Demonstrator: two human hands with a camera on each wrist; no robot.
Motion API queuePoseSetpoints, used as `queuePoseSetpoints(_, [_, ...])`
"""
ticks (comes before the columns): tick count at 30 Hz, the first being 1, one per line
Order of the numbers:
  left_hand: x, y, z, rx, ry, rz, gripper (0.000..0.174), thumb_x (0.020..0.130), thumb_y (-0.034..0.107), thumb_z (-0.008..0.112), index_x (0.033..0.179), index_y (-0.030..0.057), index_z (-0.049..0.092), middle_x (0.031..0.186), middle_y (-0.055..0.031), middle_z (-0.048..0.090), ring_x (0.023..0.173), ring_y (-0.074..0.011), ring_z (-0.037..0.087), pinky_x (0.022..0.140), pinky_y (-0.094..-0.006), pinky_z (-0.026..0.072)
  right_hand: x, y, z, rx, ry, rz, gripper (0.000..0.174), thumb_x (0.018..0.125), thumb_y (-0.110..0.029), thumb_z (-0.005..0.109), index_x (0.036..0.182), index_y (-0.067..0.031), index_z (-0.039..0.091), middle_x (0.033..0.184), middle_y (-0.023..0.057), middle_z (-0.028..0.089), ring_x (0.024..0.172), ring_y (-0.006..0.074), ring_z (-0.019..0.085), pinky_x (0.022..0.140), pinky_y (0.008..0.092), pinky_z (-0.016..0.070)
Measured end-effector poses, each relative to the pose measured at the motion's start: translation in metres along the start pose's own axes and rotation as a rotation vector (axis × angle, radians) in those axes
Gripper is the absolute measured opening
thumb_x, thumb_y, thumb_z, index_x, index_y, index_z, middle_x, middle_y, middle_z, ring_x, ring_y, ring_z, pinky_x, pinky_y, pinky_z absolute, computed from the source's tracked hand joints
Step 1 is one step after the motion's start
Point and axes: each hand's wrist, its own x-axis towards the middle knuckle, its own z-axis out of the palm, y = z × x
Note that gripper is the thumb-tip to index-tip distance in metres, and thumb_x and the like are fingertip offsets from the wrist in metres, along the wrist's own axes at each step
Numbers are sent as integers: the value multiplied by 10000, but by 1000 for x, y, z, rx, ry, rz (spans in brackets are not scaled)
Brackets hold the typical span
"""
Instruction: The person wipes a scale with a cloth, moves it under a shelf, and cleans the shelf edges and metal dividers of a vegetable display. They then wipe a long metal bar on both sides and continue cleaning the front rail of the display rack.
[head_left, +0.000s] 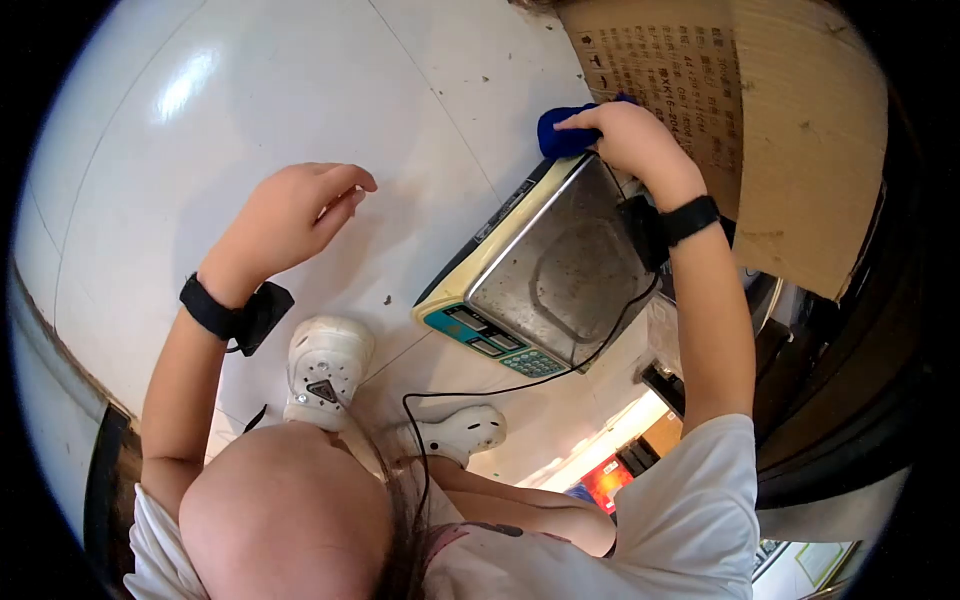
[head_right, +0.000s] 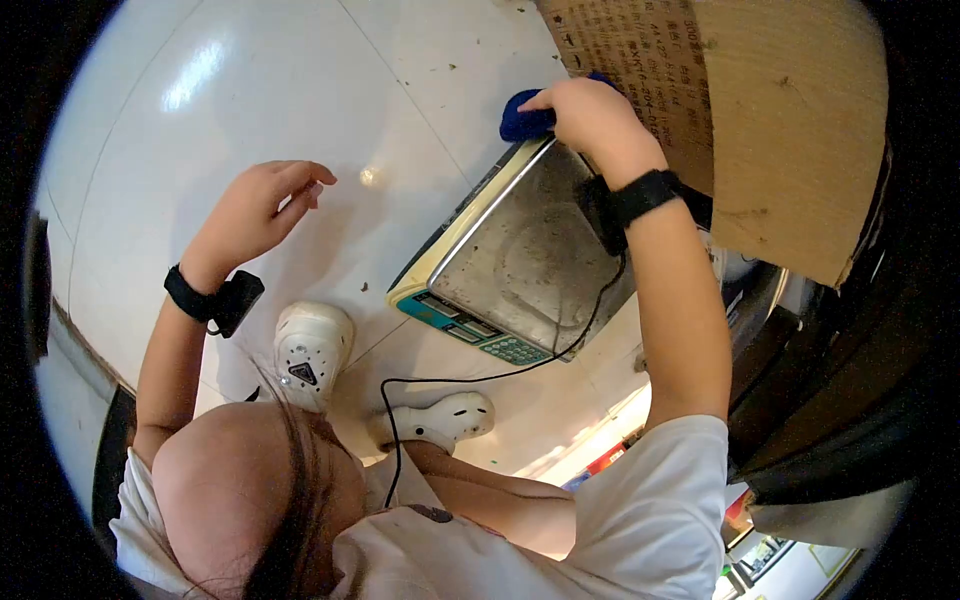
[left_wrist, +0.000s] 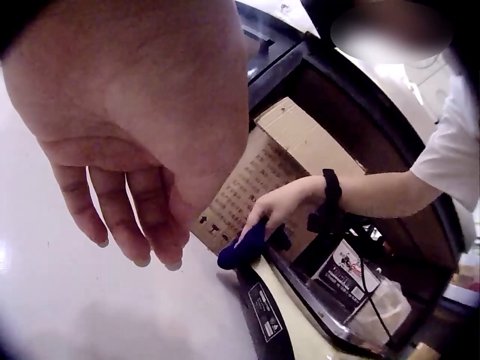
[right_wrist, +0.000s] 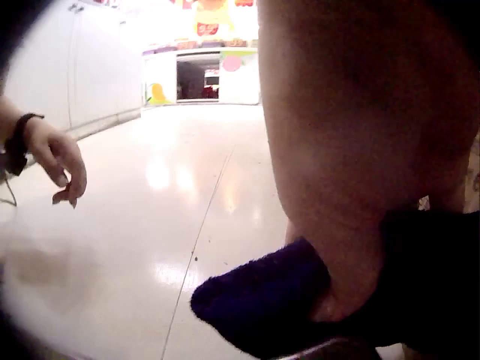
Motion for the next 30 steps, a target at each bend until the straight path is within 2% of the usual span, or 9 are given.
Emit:
queuePoseSetpoints(5, [4,8,3,17,-81,-13,178,852,34,508,1005,42,598,804,-125,630,744,-284,603,706,-383,470,-49,25,19,423,233,146,344,838,-74,612,1181,-48,600,1093,191,638,982,320,617,874,330,454])
queuePoseSetpoints(8, [7,18,13,-3,-68,40,195,838,16,503,1008,35,595,810,-122,630,767,-285,607,722,-385,473,-76,43,38,431,286,181,352,835,-91,624,1182,-42,593,1097,193,639,998,332,611,883,339,450])
queuePoseSetpoints(9, [6,21,14,-1,-87,43,201,831,8,502,1008,32,594,812,-121,630,772,-284,608,727,-385,474,-81,46,39,400,232,235,361,830,-92,631,1182,-26,582,1126,194,629,1028,335,599,900,341,443])
queuePoseSetpoints(12, [10,34,14,33,-114,78,221,812,-15,499,1009,24,590,814,-119,628,783,-281,610,738,-384,475,-102,88,78,391,296,214,387,846,-95,613,1231,-102,577,1135,193,620,1041,347,593,865,390,466])
queuePoseSetpoints(13, [9,38,17,33,-113,92,228,805,-23,499,1010,22,589,812,-117,628,783,-280,610,740,-382,475,-117,76,64,458,176,280,403,860,-101,602,1260,-94,555,1190,192,598,1087,340,576,892,385,458])
queuePoseSetpoints(20, [8,68,26,80,-191,90,157,870,20,521,1003,5,603,835,-142,635,722,-236,636,687,-348,506,-202,126,141,556,162,473,435,867,-160,611,1275,-37,525,1244,201,563,1140,345,541,946,373,434])
queuePoseSetpoints(23, [14,79,34,122,-231,108,193,846,-13,523,1020,7,604,835,-142,632,728,-240,632,694,-337,505,-237,152,218,615,284,494,411,849,-160,630,1238,-50,559,1179,213,594,1080,353,568,909,386,445])
queuePoseSetpoints(26, [12,90,40,156,-258,107,221,830,-37,518,1028,13,602,827,-139,622,735,-246,627,695,-339,503,-272,128,234,759,276,628,381,851,-141,632,1213,-39,569,1117,211,621,1015,354,585,876,383,454])
queuePoseSetpoints(30, [16,115,55,217,-280,131,231,817,-39,536,1032,19,599,838,-135,615,765,-261,615,696,-350,497,-316,131,289,867,308,626,352,851,-127,631,1180,-16,576,1094,196,635,969,298,601,869,342,453])
